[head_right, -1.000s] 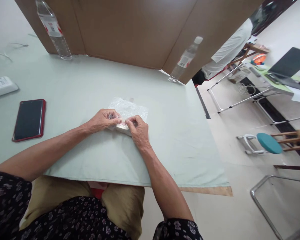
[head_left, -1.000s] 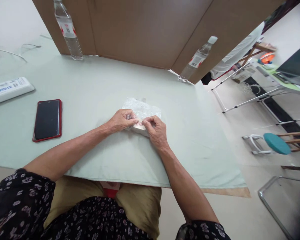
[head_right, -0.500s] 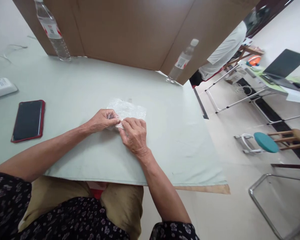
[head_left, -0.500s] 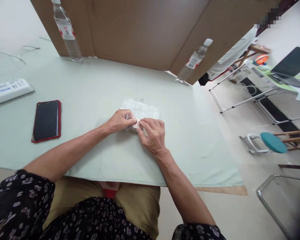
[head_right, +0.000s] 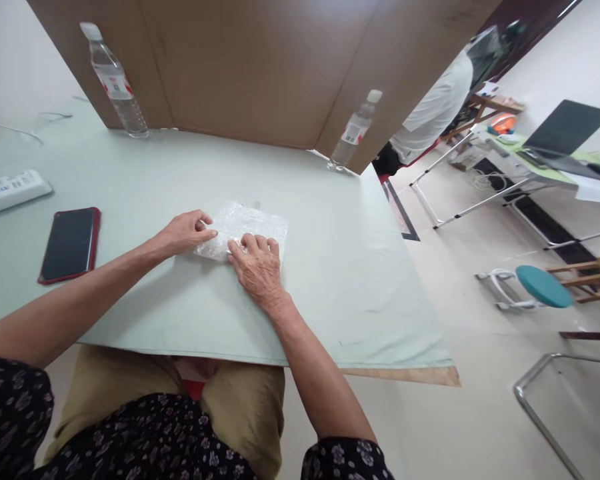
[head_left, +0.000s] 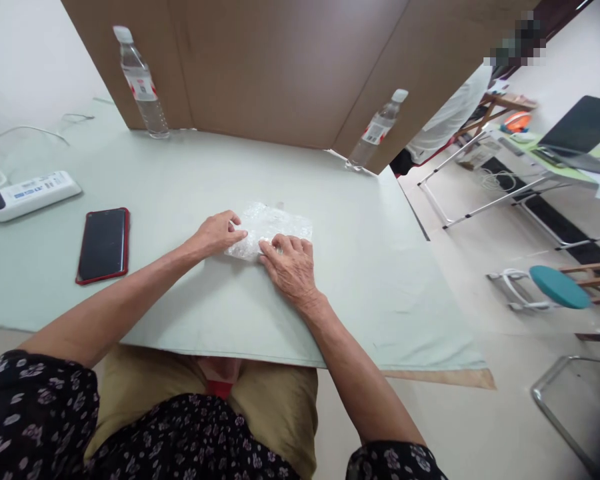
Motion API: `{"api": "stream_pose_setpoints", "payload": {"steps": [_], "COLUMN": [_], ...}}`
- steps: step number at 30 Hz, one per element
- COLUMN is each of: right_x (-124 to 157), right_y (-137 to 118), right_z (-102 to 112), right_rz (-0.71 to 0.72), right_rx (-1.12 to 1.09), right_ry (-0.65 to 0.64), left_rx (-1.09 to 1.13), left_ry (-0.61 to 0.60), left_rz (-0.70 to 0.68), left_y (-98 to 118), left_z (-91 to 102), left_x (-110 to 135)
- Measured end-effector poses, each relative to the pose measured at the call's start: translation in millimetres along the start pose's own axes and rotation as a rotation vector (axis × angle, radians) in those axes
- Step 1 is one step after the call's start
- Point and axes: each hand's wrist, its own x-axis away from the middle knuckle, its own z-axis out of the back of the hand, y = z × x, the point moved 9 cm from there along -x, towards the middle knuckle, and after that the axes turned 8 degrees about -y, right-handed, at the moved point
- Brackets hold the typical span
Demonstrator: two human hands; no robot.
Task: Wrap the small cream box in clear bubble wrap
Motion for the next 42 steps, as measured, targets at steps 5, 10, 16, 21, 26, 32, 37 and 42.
{"api": "stream_pose_setpoints", "payload": {"steps": [5,10,16,21,26,32,37,42], "right_x": [-1,-2,-3,-2,-1,1,2,18], "right_y": [-1,-3,-6,-5,-6,3,9,34], "right_z": [1,2,3,3,4,9,15,33], "right_rz": [0.015,0.017,0.023,0.022,0.031,-0.019,0.003,-0.078], "right_rx": [0.015,0.079,0.128,0.121,0.09,-0.083,-0.234,-0.35], "right_ry": [0.023,0.027,0.039,0.053,0.084,0.063,0.072,0.196], "left_rx": [0.09,0.239,0.474,0.537,0.586,0.672,0.373,-0.049], "left_ry": [-0.085,-0.149,-0.107,-0.119,-0.157,-0.34,-0.281,0.222], "left_rz": [0.241,0.383,0.405,0.335,0.271,0.187,-0.108,-0.549], "left_y": [-20,-12,-2,12,26,42,53,66], "left_z": [4.4,-12.0,-30.5,-37.4,-43.4,-49.3,-48.3,-41.7], "left_x": [15,31,23,14,9,8,16,36]}}
